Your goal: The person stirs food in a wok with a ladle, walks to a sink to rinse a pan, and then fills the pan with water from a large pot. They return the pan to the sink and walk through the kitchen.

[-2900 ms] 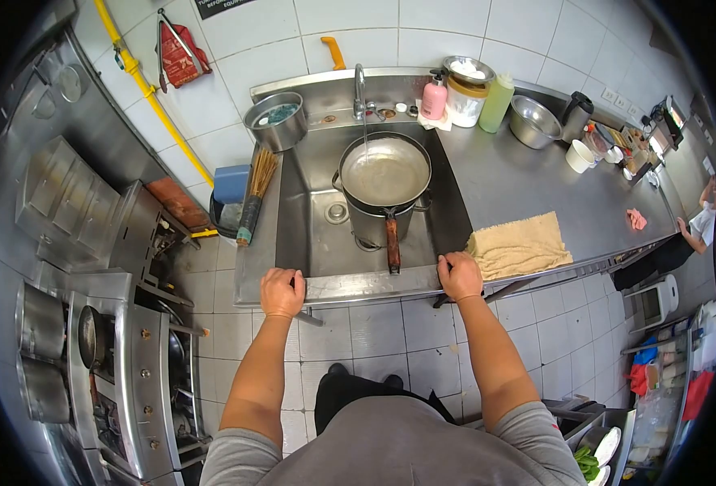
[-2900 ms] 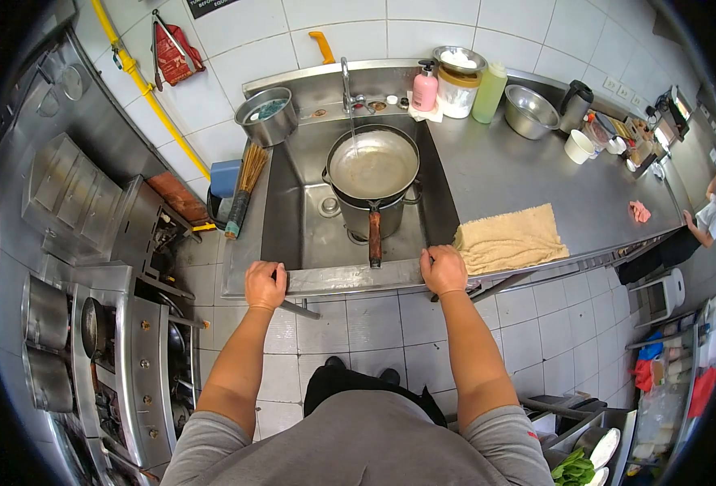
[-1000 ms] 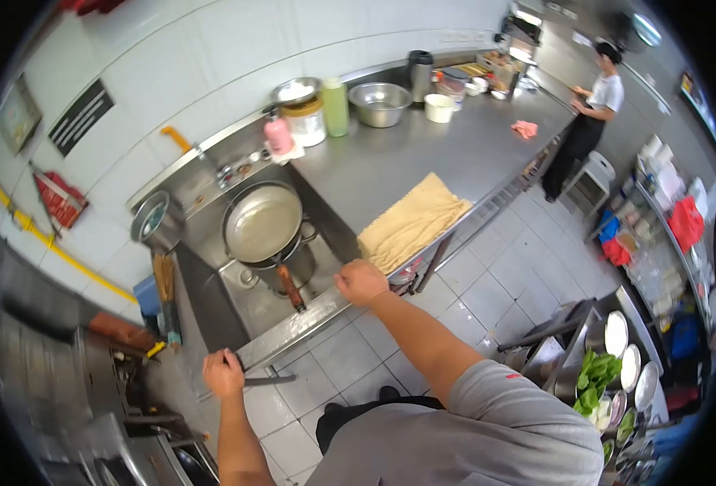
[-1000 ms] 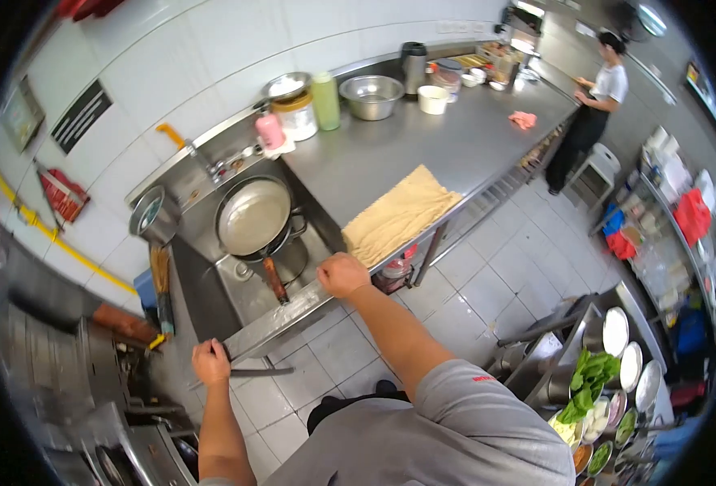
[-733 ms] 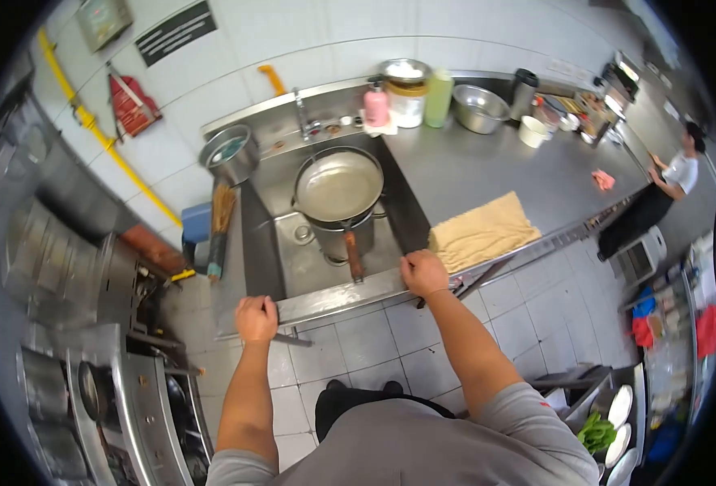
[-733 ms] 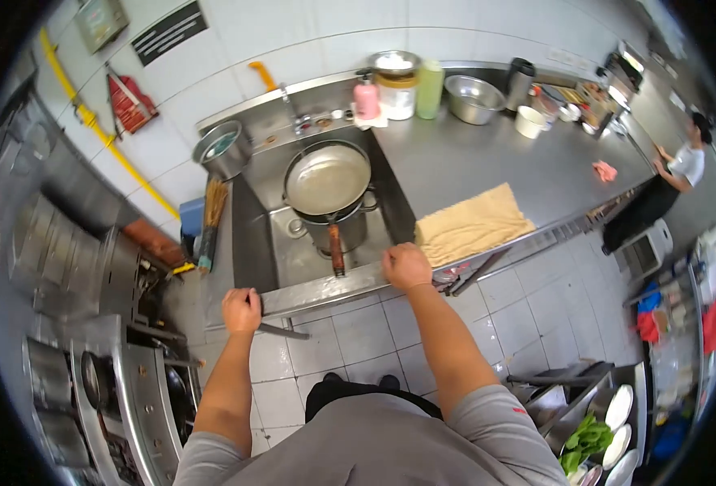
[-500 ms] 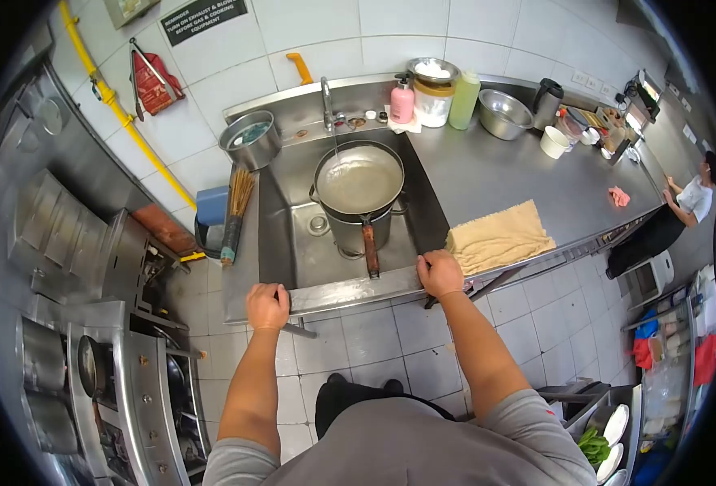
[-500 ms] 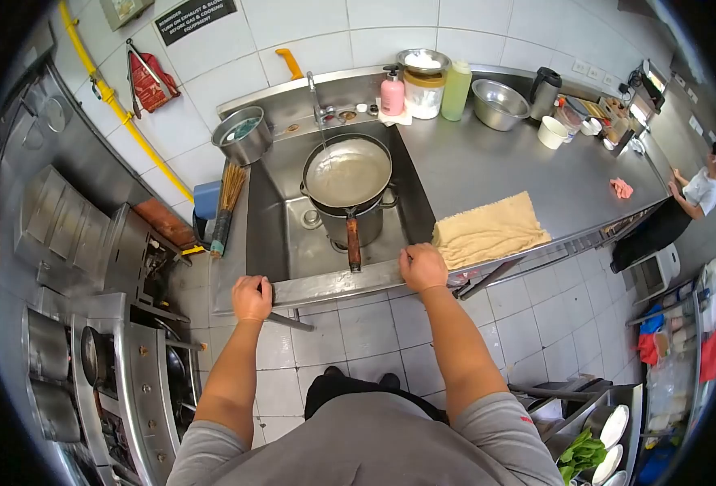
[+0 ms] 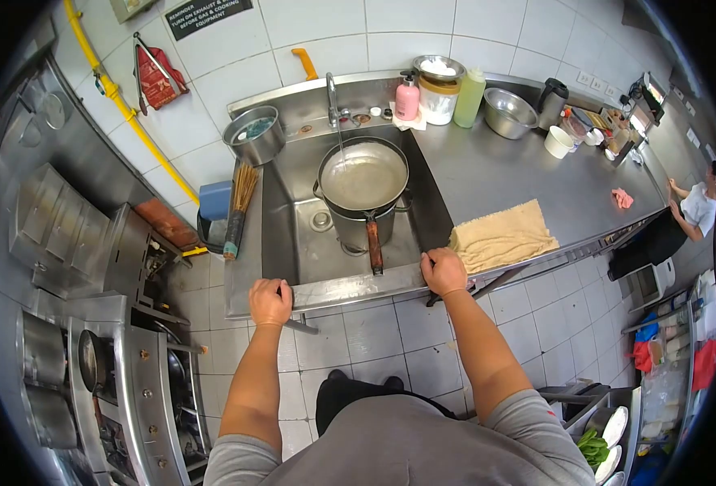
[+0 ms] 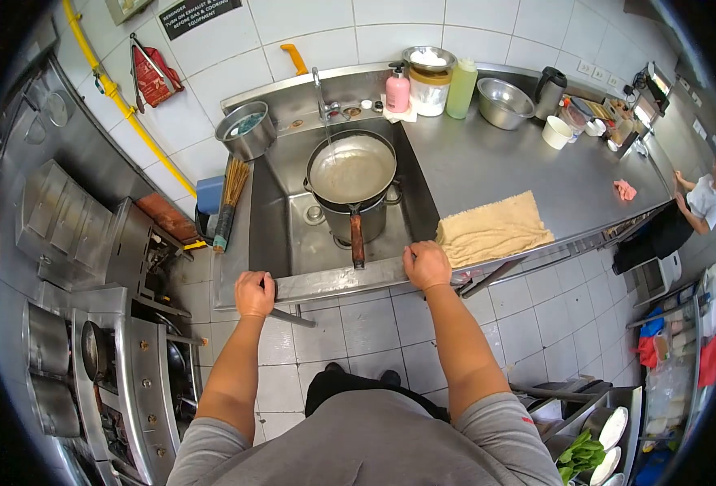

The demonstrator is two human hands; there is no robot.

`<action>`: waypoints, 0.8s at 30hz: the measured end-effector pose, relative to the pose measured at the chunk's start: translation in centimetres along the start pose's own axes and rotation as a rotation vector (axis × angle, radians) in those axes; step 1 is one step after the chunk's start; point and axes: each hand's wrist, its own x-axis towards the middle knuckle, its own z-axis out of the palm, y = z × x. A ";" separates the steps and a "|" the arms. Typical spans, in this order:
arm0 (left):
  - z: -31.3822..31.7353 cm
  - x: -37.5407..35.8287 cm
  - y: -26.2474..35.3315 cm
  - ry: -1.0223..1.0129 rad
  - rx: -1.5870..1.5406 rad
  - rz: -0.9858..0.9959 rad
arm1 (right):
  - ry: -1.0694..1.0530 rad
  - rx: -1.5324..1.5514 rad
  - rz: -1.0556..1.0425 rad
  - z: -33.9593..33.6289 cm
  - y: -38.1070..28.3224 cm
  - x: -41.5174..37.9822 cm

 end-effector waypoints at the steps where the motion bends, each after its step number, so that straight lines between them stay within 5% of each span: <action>1: -0.1 0.0 0.0 -0.007 0.004 -0.004 | 0.010 0.008 -0.004 0.1 0.0 0.0; 24: -0.3 0.0 0.2 -0.013 0.000 -0.011 | 0.004 -0.001 0.001 -0.5 -0.7 0.0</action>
